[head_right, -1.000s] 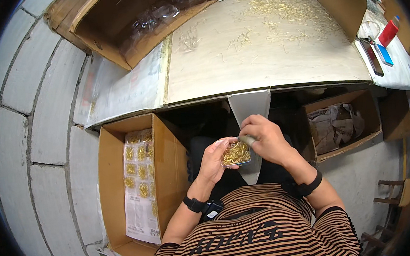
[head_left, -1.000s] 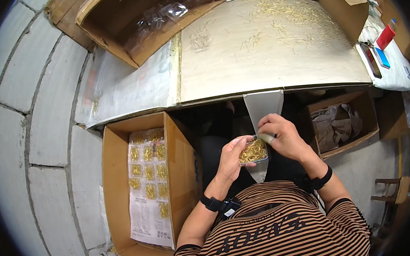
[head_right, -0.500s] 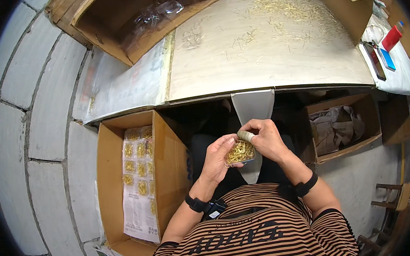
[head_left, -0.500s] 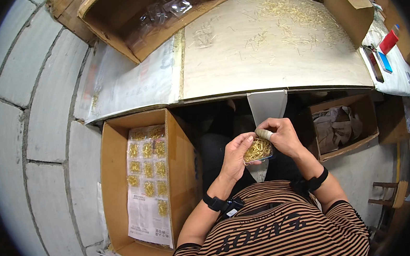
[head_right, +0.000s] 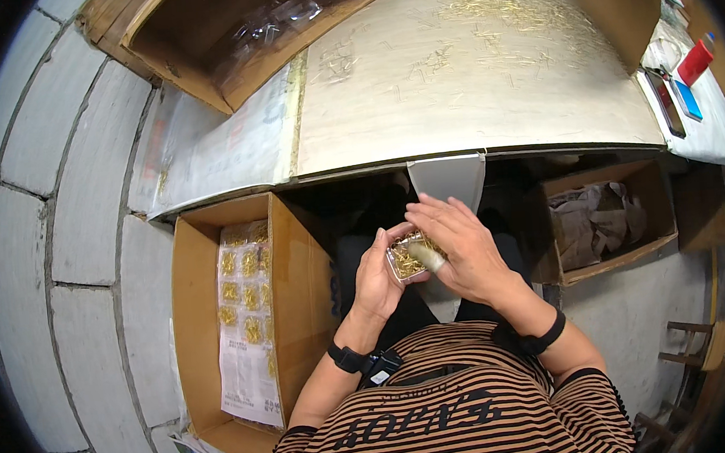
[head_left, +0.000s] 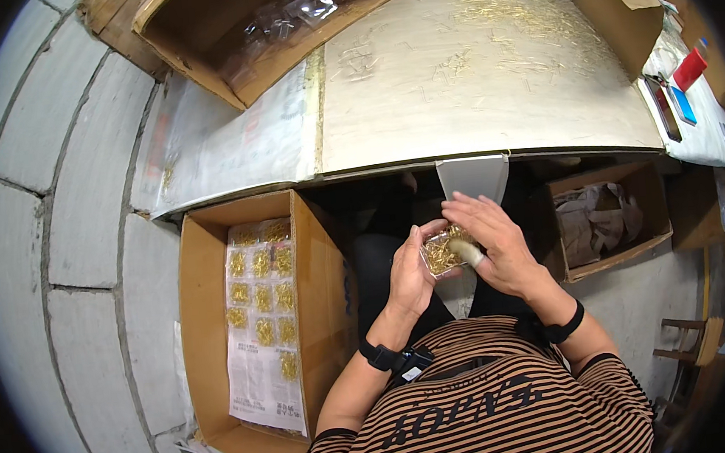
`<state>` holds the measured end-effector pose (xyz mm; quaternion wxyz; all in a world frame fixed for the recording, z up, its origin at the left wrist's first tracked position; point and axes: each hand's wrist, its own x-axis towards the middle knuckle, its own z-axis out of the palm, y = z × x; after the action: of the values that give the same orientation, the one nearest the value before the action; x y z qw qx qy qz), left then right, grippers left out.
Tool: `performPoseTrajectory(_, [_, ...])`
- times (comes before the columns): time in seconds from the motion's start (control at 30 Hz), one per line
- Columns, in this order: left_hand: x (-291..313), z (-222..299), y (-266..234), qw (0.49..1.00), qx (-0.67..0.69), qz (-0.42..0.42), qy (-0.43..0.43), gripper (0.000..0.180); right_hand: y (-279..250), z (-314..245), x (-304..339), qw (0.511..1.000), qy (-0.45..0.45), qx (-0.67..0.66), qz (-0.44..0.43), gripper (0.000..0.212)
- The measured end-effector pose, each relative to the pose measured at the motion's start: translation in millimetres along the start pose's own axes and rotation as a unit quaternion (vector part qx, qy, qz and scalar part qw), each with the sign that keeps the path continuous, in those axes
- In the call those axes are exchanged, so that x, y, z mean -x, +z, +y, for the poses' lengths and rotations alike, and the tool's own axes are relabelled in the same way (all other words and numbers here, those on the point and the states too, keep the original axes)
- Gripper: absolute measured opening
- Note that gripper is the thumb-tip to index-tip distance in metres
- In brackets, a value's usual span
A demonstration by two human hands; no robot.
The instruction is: Sorting small gold-colored metal components from a work surface into plastic bags and placing them into a paper tray within a box.
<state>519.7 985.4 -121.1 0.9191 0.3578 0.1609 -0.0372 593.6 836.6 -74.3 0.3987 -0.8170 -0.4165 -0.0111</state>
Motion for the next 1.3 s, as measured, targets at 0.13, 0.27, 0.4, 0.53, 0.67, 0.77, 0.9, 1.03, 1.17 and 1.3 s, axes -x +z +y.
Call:
performPoseTrajectory(0.13, [0, 1, 5, 0.999, 0.035, 0.011, 0.014, 0.042, -1, -8, 3, 0.995, -0.026, 0.041, -0.087, 0.063])
performPoseTrajectory(0.27, [-4, -12, -8, 0.999, 0.022, -0.005, 0.034, 0.032, 14, -5, 6, 0.989, -0.041, 0.11, -0.095, 0.055])
performPoseTrajectory(0.4, [-5, -18, -7, 0.998, 0.041, -0.001, 0.038, 0.03, 21, -3, 9, 0.985, -0.022, 0.144, -0.095, 0.053])
performPoseTrajectory(0.53, [-8, -26, -21, 0.999, 0.022, 0.03, 0.026, 0.033, 23, -4, 10, 0.981, -0.054, 0.146, -0.116, 0.055])
performPoseTrajectory(0.67, [-4, -12, -8, 0.999, 0.027, 0.03, 0.025, 0.038, 14, -8, 2, 0.987, -0.059, 0.099, -0.107, 0.061])
performPoseTrajectory(0.77, [-14, -18, -15, 0.997, 0.069, 0.029, 0.024, 0.042, 25, -3, 8, 0.976, -0.094, 0.151, -0.123, 0.067])
performPoseTrajectory(0.9, [-3, -14, -27, 0.997, 0.038, 0.062, -0.009, 0.039, 15, 3, -8, 0.988, -0.097, 0.055, -0.103, 0.06])
performPoseTrajectory(1.03, [3, -10, -48, 0.997, -0.07, 0.034, -0.01, 0.029, -20, 42, -61, 0.995, -0.021, 0.097, 0.032, 0.05])
performPoseTrajectory(1.17, [7, -30, -81, 0.989, -0.09, 0.105, -0.043, 0.026, -36, 102, -149, 0.981, 0.095, 0.168, -0.019, 0.05])
performPoseTrajectory(1.3, [-10, -43, -87, 0.99, -0.071, 0.084, -0.09, 0.028, -32, 133, -183, 0.939, 0.092, 0.32, -0.088, 0.049])
